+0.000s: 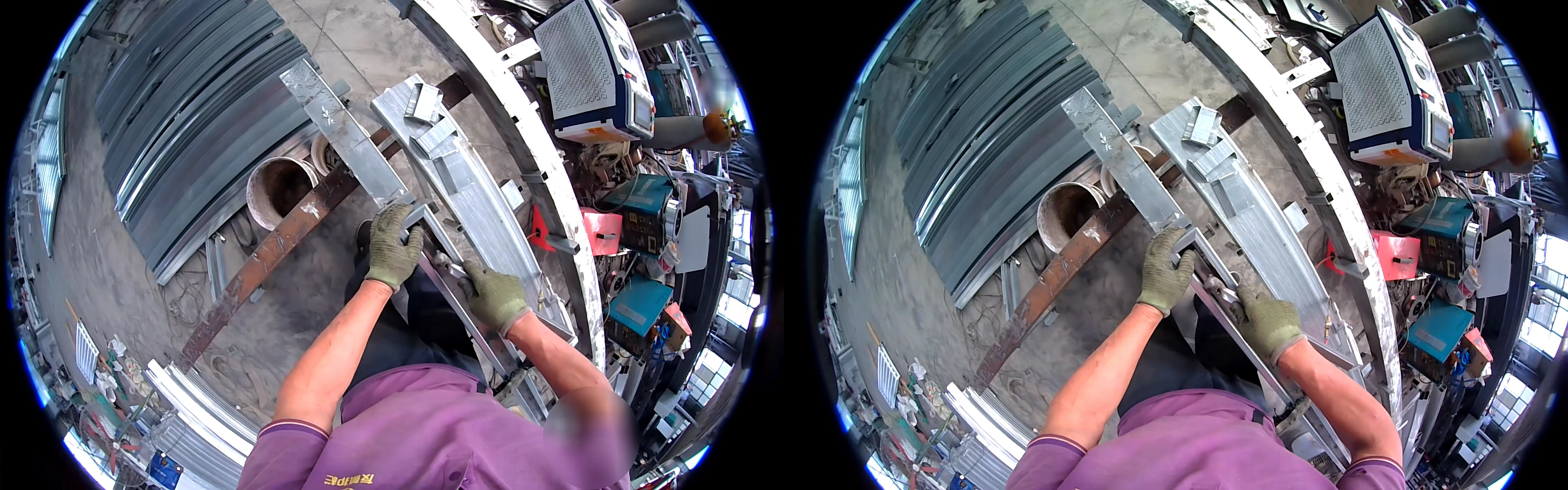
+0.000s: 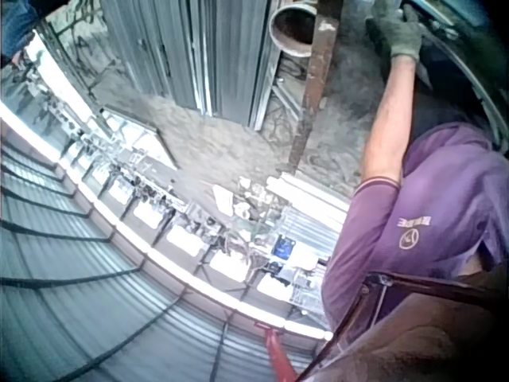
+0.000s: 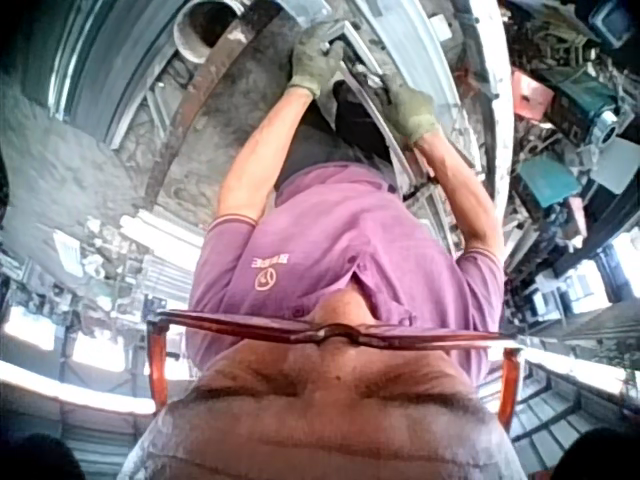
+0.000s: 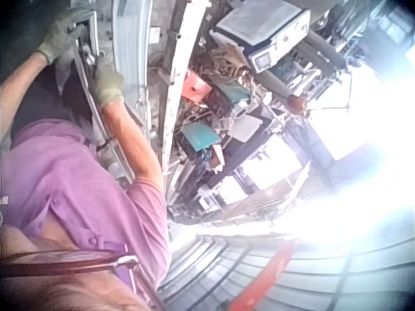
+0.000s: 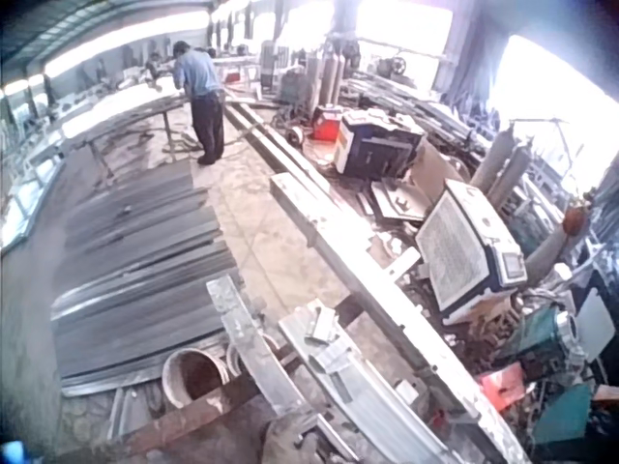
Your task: The person aligns and welds metal frame components using a handheld welding torch. They position rectangular metal pieces on a workbench, weld joints, and reposition the assembly to complete additional welds.
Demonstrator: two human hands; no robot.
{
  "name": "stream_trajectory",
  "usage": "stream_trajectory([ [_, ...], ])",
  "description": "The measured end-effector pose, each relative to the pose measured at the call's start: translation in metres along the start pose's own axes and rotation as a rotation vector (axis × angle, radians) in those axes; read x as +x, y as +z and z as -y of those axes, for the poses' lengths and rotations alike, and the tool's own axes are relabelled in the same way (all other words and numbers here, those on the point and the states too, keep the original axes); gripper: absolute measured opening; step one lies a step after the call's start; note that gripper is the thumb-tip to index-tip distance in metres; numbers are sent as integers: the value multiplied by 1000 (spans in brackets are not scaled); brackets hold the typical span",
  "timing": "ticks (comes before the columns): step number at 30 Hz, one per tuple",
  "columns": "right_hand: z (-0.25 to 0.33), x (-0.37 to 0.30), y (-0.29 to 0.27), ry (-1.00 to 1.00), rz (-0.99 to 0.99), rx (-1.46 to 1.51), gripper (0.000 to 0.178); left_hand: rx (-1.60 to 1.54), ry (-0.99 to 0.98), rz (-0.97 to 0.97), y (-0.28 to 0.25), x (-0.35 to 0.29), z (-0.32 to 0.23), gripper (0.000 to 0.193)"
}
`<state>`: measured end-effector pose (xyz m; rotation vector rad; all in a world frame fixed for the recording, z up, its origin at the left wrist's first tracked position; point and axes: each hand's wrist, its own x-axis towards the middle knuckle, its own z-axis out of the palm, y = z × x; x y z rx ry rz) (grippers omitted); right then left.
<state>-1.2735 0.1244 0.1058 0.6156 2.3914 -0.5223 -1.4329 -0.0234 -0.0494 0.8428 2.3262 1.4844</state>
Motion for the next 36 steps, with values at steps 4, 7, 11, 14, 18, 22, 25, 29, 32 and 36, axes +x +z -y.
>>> stream_trajectory([
  [4,4,-11,-3,-180,-173,-41,41,10,-12,26,-1,-2,2,48],
  [7,-5,-1,0,-193,-203,-86,41,6,-2,28,0,0,0,49],
  [11,1,-4,-5,-168,-190,-81,41,-16,10,-3,3,-1,3,46],
  [14,-2,-1,-3,-150,-179,-39,43,-6,-5,-2,4,0,3,46],
  [18,-1,-6,-9,-115,-208,-8,41,11,3,3,4,-2,3,47],
  [22,-26,-4,3,10,-350,128,34,4,-1,21,0,-1,0,50],
  [25,-65,16,32,196,-408,132,26,16,23,31,0,0,-2,51],
  [29,-95,52,52,274,-392,103,22,-11,-9,54,2,-1,0,51],
  [32,-105,77,70,270,-417,118,23,-56,-48,81,1,-3,7,51],
  [36,-111,106,104,295,-498,180,32,-79,-103,126,-2,-1,0,49],
])
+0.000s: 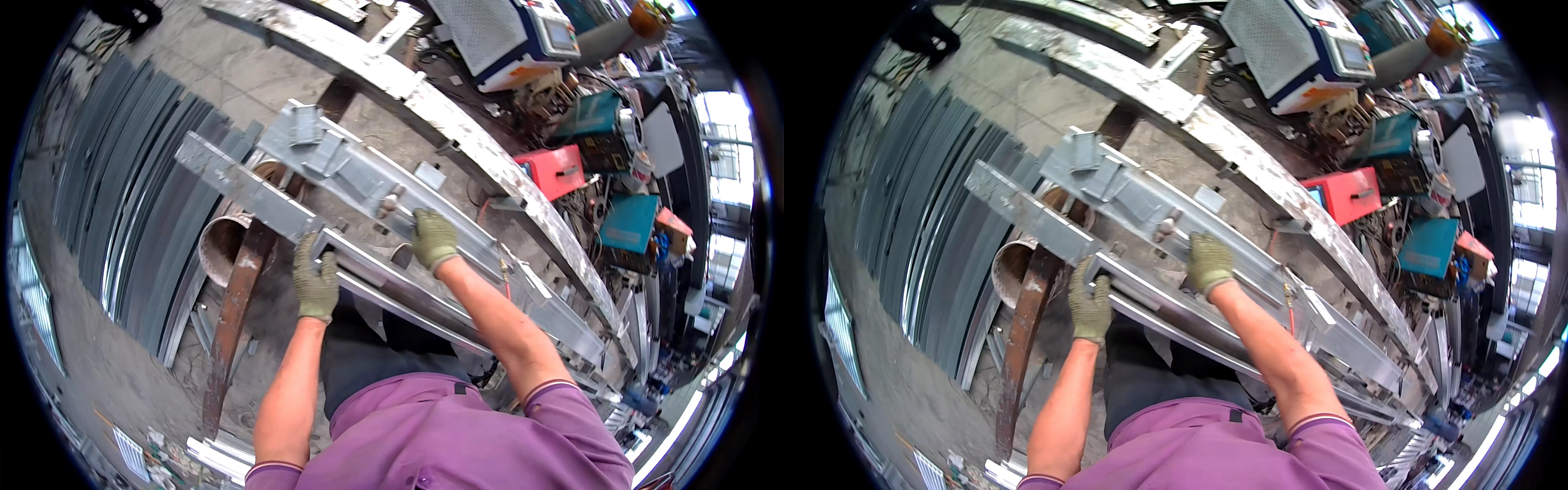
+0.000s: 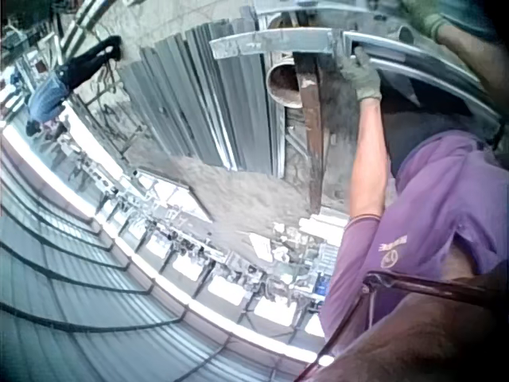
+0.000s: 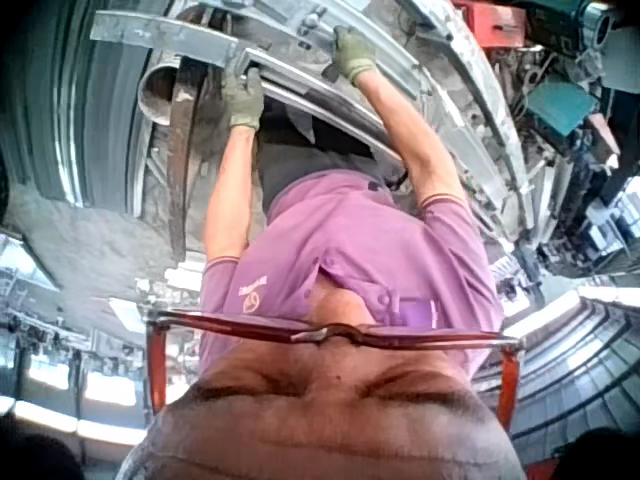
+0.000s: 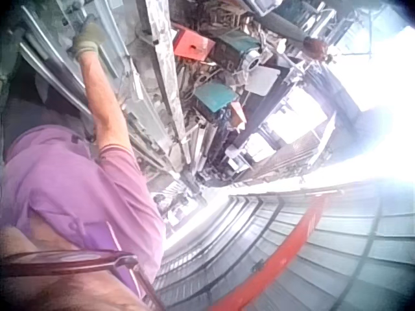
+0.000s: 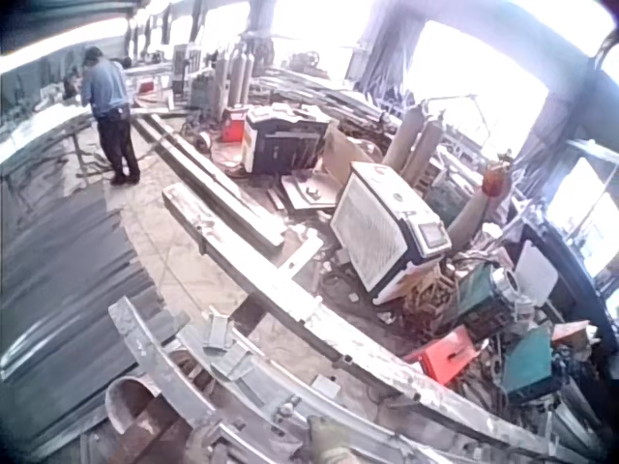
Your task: The person aligns and welds metal frame components using a handheld welding torch. They position rectangular metal pieces on a workbench, weld joints, and reposition the assembly to complete additional welds.
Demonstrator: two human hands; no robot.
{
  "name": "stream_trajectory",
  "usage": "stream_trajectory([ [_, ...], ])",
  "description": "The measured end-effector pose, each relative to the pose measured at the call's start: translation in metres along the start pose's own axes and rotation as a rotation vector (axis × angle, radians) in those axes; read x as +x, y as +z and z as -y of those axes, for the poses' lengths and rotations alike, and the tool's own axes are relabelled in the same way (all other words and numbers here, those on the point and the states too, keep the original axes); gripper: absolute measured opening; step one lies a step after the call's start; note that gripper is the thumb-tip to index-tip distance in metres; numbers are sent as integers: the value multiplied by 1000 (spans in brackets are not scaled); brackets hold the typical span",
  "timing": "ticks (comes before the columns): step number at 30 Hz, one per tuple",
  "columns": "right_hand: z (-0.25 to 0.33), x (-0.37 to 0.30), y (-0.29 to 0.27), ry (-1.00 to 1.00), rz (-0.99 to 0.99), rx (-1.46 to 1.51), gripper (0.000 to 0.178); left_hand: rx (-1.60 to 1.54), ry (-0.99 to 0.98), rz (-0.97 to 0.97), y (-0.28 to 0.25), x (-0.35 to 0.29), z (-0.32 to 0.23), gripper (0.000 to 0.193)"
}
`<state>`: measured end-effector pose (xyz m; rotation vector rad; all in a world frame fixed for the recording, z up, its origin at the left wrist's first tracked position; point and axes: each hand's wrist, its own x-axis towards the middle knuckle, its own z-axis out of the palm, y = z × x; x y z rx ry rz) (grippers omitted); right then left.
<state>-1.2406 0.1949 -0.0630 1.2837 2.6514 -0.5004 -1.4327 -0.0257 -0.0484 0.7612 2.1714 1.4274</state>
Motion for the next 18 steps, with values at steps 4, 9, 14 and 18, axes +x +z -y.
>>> stream_trajectory([
  [4,-2,2,-3,82,-51,42,33,26,-27,44,-2,1,-2,48],
  [9,-19,-65,-76,140,-225,273,40,29,-80,60,-4,0,-1,50],
  [14,-98,-209,-159,457,-531,379,26,34,-85,54,-4,-1,-7,49],
  [18,-164,-288,-148,758,-386,534,49,3,-144,70,-2,-1,-12,48],
])
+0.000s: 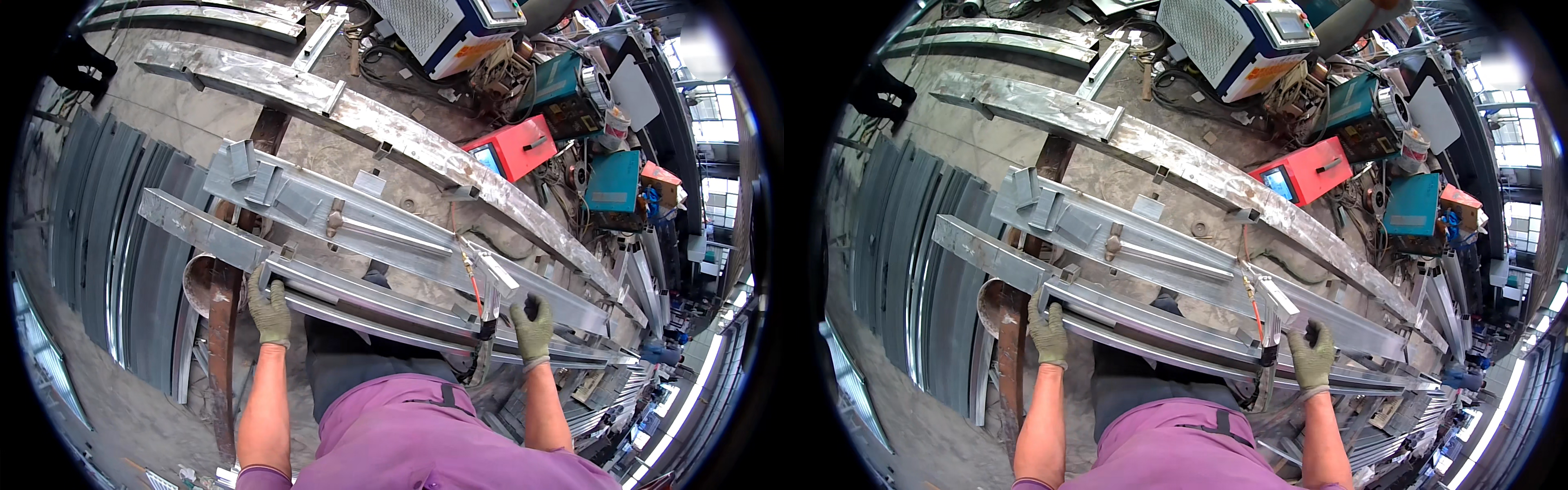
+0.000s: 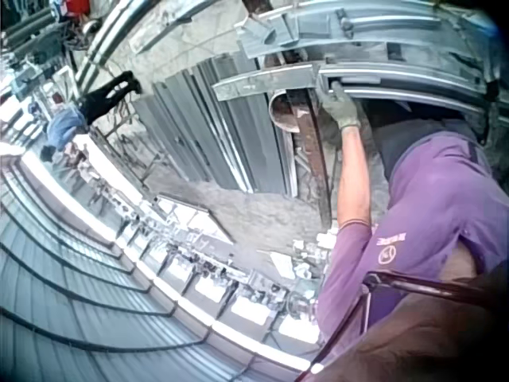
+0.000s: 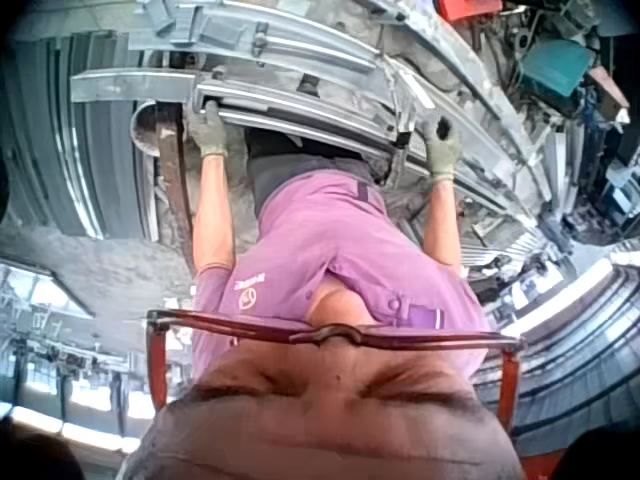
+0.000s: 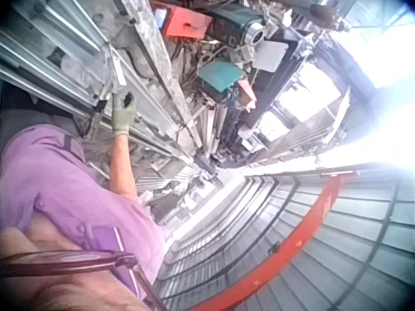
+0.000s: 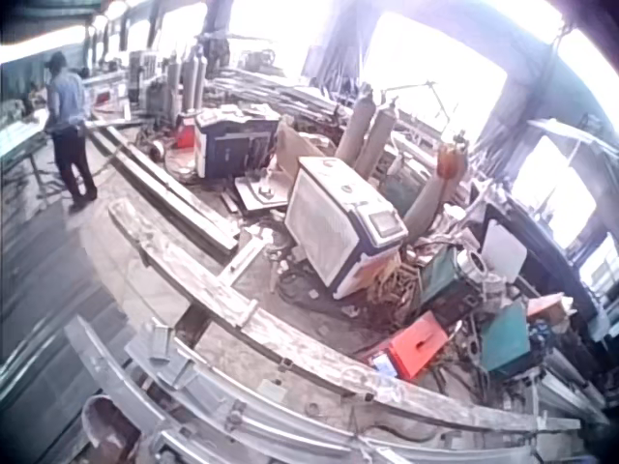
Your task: The person aligns and welds metal frame components using a handheld welding torch. They position rectangular metal pieces on a workbench, weld joints, and reposition the assembly to complete additional welds.
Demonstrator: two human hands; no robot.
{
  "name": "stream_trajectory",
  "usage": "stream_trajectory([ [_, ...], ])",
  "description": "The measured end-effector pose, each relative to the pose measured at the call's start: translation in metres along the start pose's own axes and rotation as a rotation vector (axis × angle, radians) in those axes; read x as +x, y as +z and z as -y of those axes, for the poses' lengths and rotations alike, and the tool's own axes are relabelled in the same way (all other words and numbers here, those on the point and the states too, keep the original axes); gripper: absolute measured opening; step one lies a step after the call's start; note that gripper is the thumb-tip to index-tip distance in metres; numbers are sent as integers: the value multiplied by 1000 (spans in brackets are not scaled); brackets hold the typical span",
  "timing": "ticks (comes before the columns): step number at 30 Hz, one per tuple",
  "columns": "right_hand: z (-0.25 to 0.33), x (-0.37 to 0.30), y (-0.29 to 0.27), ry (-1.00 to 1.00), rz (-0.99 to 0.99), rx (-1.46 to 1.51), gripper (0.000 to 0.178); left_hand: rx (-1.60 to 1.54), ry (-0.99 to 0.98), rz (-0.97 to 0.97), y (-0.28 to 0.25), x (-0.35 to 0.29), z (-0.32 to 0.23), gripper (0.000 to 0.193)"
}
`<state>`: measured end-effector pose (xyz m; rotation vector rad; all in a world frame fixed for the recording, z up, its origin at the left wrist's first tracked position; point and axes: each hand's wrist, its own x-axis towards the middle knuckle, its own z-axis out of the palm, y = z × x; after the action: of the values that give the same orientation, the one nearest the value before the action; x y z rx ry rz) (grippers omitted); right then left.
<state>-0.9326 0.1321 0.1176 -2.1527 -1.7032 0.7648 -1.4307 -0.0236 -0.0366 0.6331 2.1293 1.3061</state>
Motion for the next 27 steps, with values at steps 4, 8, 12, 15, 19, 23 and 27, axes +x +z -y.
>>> stream_trajectory([
  [4,-51,19,27,204,362,226,63,-32,-27,3,2,0,8,48],
  [8,-49,46,65,242,464,290,41,-4,-30,-28,-5,2,22,49],
  [12,-71,54,85,66,391,362,23,32,-21,-31,0,3,0,48],
  [15,-101,54,86,49,347,323,26,-20,74,-49,3,3,1,45],
  [19,-55,12,60,-16,290,304,28,207,202,-101,-5,2,16,50],
  [23,11,-50,41,-13,251,369,30,152,138,-91,0,4,12,53],
  [27,108,-115,45,36,368,373,28,88,213,-93,6,2,19,50],
])
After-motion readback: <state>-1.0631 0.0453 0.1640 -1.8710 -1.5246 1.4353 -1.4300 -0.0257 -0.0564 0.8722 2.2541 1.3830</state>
